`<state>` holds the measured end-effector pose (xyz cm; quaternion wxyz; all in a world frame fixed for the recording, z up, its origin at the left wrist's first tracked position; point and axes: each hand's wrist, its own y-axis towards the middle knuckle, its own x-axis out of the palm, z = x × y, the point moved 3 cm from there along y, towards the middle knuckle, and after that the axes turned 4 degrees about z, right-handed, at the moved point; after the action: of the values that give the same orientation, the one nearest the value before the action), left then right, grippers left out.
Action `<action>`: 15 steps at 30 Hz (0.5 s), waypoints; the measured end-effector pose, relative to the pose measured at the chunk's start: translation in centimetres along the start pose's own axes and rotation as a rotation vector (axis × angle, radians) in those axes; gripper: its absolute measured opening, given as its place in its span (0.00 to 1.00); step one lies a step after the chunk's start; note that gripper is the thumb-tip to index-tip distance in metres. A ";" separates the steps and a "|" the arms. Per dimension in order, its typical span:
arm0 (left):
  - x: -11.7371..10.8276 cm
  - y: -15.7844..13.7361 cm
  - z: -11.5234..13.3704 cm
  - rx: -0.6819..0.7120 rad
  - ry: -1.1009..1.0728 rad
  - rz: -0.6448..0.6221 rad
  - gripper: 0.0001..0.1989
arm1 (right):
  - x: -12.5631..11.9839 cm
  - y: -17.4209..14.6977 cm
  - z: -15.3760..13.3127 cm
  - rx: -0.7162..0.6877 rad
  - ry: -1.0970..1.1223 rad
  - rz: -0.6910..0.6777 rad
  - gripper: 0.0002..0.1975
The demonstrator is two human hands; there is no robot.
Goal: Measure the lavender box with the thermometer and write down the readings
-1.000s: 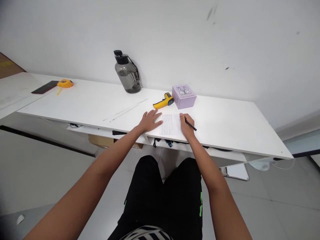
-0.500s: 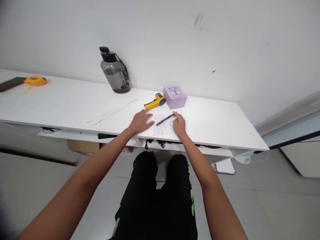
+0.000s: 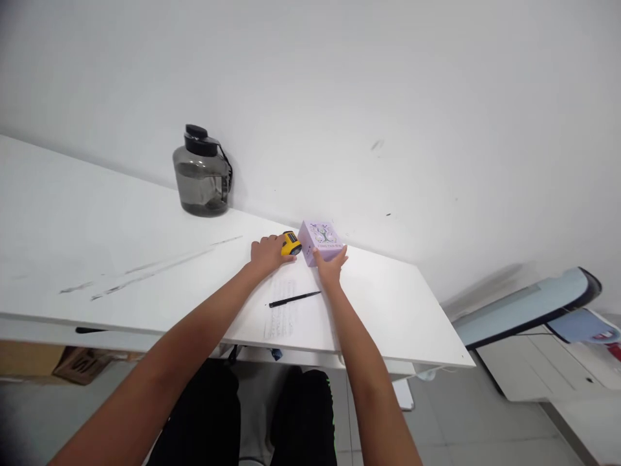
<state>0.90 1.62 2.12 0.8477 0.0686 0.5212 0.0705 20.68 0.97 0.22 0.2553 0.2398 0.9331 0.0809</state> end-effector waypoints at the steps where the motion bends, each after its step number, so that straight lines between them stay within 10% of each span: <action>1: 0.4 0.2 -0.2 -0.015 0.023 -0.031 0.33 | 0.6 0.1 0.3 0.006 -0.004 -0.014 0.63; 9: 1.4 -0.4 -1.0 -0.069 0.073 -0.063 0.28 | 1.9 -0.4 1.1 -0.035 -0.152 -0.009 0.67; 15: 0.4 0.0 -2.6 -0.185 -0.231 0.163 0.30 | 1.1 -0.4 0.8 0.018 -0.003 0.043 0.66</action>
<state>-1.28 1.80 0.56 0.8962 0.0401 0.4042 0.1783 20.14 1.16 -1.04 0.2528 0.2621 0.9281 0.0776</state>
